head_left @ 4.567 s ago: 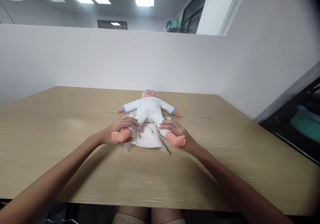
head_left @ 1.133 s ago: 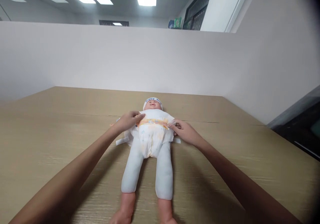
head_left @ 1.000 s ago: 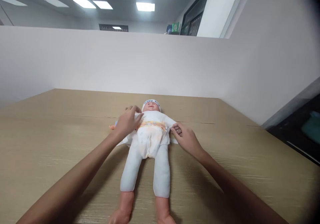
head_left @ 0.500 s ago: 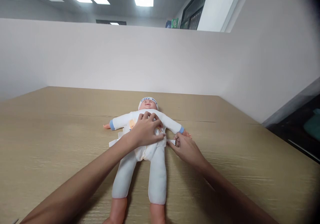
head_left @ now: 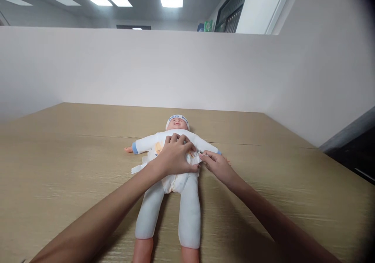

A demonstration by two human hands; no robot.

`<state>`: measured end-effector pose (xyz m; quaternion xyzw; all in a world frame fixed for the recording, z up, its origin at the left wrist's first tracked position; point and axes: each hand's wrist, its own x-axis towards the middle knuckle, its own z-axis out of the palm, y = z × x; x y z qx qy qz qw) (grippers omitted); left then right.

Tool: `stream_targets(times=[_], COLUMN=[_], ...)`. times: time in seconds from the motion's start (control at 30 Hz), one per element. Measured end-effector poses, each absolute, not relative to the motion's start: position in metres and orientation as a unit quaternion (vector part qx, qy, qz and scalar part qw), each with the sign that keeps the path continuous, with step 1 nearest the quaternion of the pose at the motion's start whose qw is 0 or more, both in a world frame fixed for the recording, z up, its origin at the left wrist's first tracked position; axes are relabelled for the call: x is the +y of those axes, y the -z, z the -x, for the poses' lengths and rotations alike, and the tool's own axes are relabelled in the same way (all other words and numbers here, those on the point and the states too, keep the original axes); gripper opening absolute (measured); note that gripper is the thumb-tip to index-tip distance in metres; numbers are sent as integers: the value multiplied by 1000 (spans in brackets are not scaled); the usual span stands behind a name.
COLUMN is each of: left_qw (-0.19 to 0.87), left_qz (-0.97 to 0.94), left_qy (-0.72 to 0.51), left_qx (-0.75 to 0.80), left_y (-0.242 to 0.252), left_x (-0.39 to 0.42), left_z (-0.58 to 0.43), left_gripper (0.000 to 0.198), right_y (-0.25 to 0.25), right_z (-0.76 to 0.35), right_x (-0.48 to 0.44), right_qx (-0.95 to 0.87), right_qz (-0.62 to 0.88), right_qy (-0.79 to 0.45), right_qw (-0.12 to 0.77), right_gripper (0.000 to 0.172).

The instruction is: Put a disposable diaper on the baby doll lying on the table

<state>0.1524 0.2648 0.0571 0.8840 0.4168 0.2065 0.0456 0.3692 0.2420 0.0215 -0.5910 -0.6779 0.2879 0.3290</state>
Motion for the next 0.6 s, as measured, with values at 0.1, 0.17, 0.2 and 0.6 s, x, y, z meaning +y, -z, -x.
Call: stream_targets(times=[0.1,0.17,0.2,0.6], left_qw=[50,53,55,73], left_qz=[-879,-878,-878,-878], left_qy=[-219,-231,-233,-240], left_qx=[420,416,415,407], left_y=[-55,-53,-52,-50], left_x=[266,268,269,268], left_z=[-152,-151,-151,-150], left_gripper=[69,76,78,88], right_y=[-29,-31,-32,-19], right_z=[-351,-341,-338,-332], right_x=[253,261,265,228], right_qx=[-671,-671,-671,-747], right_qz=[575,566,565,473], right_qy=[-326,-339,-339,-113], right_qw=[336,339,340,453], right_gripper=[39,35,34,16])
